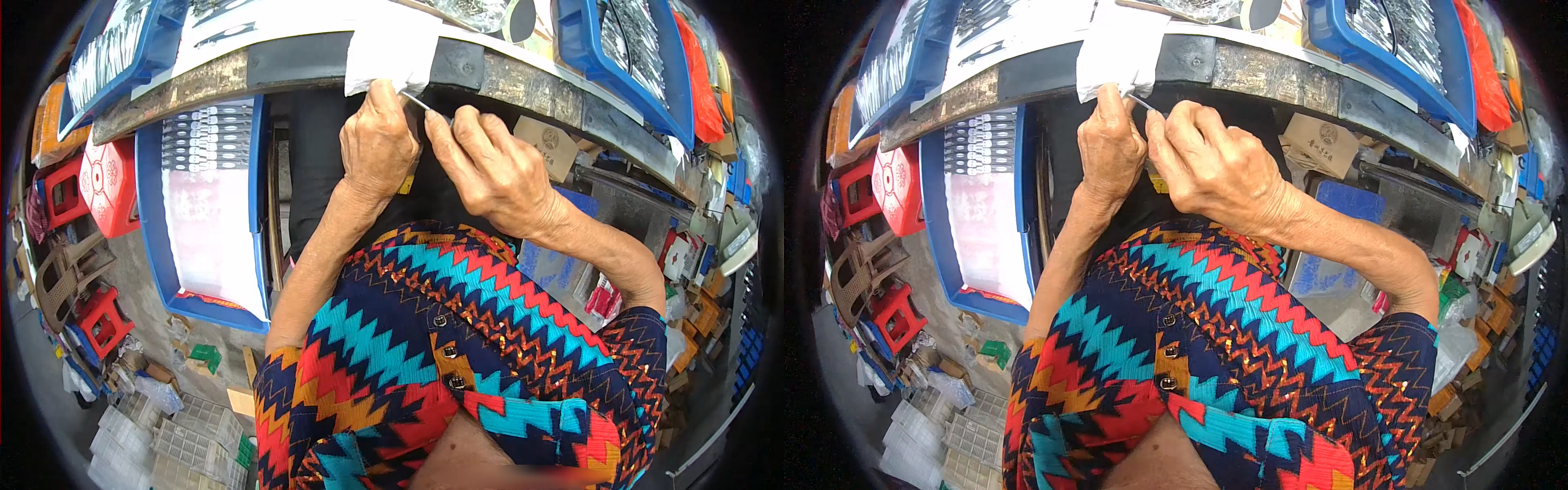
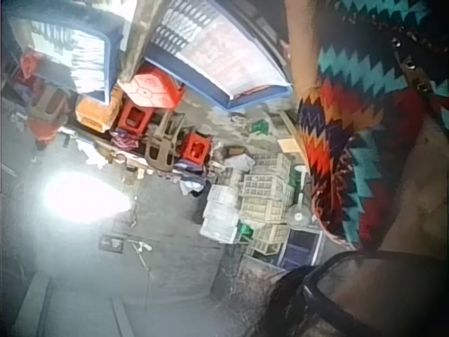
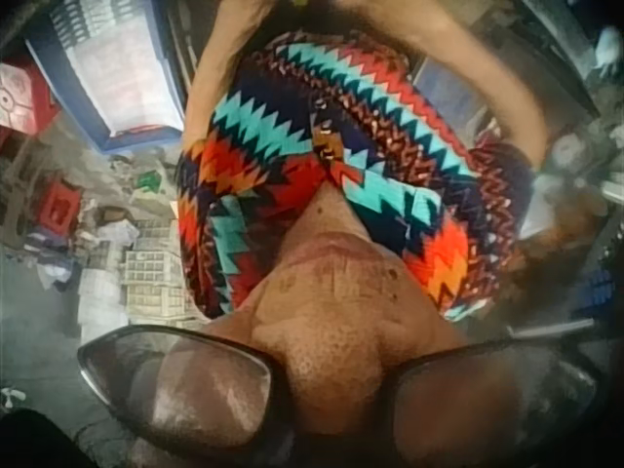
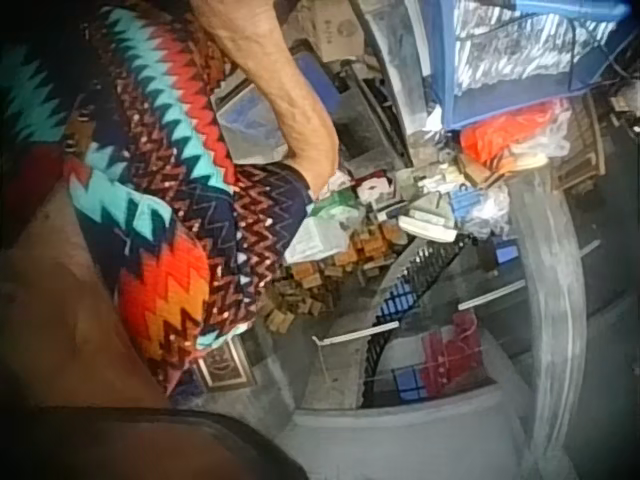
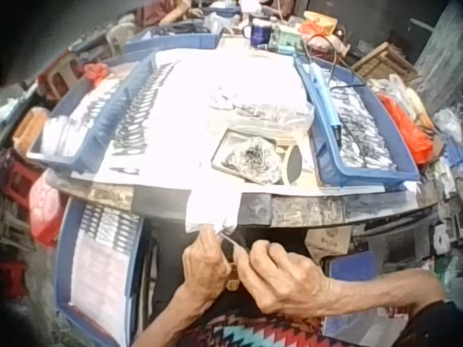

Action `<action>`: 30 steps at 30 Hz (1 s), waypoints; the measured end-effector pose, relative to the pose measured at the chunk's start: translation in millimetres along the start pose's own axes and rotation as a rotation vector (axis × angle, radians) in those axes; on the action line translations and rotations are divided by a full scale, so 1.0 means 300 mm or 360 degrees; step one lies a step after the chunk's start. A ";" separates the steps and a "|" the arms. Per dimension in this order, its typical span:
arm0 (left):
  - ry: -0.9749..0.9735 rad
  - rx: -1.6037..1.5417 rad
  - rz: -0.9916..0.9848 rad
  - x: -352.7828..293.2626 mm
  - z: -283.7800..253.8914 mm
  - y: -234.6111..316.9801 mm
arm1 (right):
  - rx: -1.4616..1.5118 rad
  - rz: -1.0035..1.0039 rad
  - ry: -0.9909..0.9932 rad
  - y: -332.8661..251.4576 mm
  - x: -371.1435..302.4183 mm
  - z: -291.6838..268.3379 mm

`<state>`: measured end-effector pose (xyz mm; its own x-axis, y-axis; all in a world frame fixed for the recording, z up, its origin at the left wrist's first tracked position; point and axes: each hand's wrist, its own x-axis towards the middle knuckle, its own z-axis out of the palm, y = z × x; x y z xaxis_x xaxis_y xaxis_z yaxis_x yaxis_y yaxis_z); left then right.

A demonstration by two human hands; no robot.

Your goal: Assembling and inspecting small hardware components at a workbench.

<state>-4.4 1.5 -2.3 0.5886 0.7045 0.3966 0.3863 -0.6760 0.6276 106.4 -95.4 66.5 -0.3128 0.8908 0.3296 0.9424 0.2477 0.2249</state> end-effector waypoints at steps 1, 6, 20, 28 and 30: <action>-0.0005 -0.0010 -0.0012 0.000 0.001 0.004 | 0.0005 -0.0003 -0.0015 0.000 -0.001 -0.002; 0.0118 0.0143 -0.0032 -0.003 0.019 0.002 | 0.0160 0.0124 -0.0164 -0.017 0.014 -0.013; 0.0187 0.0238 0.0026 -0.002 0.041 0.003 | 0.3927 0.2401 -0.0077 0.011 -0.018 0.012; 0.0125 0.0158 -0.0062 -0.007 0.024 0.008 | 0.3144 0.1984 -0.0051 -0.042 -0.019 0.009; 0.0097 0.0160 -0.0078 -0.006 0.015 0.011 | 0.1352 0.1012 0.0417 -0.054 -0.016 0.024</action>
<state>-1.0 -2.9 -3.8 0.5243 0.7470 0.4087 0.4848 -0.6565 0.5780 93.4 -100.8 54.8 0.3397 0.8650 0.3693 0.6836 0.0426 -0.7286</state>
